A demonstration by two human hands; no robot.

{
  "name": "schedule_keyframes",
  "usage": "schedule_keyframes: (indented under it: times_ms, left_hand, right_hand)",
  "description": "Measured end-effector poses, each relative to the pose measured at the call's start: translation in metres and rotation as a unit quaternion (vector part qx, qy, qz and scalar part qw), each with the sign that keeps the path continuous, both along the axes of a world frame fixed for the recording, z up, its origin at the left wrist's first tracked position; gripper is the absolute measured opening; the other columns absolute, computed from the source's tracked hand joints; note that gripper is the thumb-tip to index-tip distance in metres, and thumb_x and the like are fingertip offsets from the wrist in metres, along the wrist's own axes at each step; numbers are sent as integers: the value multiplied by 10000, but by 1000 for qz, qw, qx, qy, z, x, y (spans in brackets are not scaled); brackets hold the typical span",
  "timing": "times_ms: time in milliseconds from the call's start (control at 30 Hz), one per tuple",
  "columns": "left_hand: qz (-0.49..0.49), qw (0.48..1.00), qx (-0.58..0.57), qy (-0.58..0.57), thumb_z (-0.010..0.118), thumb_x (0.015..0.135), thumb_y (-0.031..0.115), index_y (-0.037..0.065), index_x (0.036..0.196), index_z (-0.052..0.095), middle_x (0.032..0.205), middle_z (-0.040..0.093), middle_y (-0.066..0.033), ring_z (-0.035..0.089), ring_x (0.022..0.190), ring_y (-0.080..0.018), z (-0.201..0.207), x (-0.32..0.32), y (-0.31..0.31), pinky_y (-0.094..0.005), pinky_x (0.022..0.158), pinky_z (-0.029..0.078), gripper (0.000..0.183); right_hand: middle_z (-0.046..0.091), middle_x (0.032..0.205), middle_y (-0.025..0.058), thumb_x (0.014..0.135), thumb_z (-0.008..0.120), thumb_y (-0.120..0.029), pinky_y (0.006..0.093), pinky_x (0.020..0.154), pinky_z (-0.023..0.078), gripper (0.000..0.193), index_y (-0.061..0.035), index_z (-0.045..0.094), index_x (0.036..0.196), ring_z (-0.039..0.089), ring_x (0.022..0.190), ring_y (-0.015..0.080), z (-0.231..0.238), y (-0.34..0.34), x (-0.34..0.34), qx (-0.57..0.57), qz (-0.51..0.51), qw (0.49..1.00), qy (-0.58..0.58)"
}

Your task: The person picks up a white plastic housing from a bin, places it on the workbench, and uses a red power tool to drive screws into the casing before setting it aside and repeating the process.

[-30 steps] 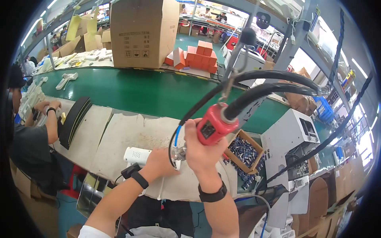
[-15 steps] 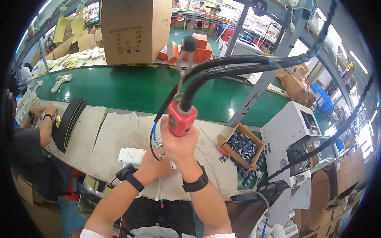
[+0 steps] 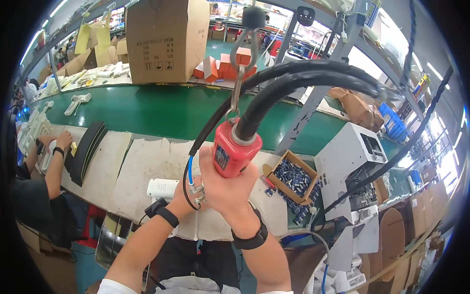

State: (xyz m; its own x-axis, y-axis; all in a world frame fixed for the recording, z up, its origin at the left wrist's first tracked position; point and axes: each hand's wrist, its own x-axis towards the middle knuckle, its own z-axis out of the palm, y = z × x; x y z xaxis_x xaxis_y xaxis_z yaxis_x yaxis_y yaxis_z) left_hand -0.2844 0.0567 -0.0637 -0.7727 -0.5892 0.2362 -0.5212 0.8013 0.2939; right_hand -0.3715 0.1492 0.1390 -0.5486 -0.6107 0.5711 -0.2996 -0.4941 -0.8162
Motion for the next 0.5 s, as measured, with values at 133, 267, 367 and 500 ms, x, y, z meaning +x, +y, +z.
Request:
schedule_keyframes:
  times_ms: [133, 267, 367, 500]
  left_hand:
    - [12, 999, -32, 23, 767, 576, 623, 88, 949, 602, 929, 617, -65, 605, 896, -243, 3, 5, 4, -389, 735, 436, 672]
    - [-25, 997, 13, 76, 788, 521, 633, 79, 970, 592, 955, 615, -82, 599, 928, -266, 22, 16, 5, -403, 763, 437, 739]
    - [-99, 990, -39, 93, 798, 474, 644, 61, 1015, 585, 1000, 612, -111, 587, 973, -296, 48, 39, -8, -422, 809, 444, 824]
    - [-24, 985, 44, -166, 832, 449, 593, 75, 1140, 579, 1073, 621, -131, 579, 1052, -336, 81, 83, -27, -459, 914, 448, 900]
  right_hand:
    - [576, 619, 18, 846, 660, -65, 224, 456, 422, 111, 10, 580, 826, 532, 487, 75, -17, -8, 3, 7, -4, 1000, -22]
    - [575, 622, 7, 845, 665, -73, 225, 478, 417, 114, -11, 582, 797, 525, 507, 68, -46, -21, 8, 53, 0, 998, -28]
    - [571, 616, 0, 837, 671, -75, 222, 495, 420, 126, -25, 577, 768, 526, 515, 68, -43, -18, 13, 68, 29, 996, -59]
    - [557, 594, 11, 860, 629, -64, 223, 473, 427, 100, -7, 570, 803, 550, 507, 85, -41, -13, 0, 44, -3, 999, -26]
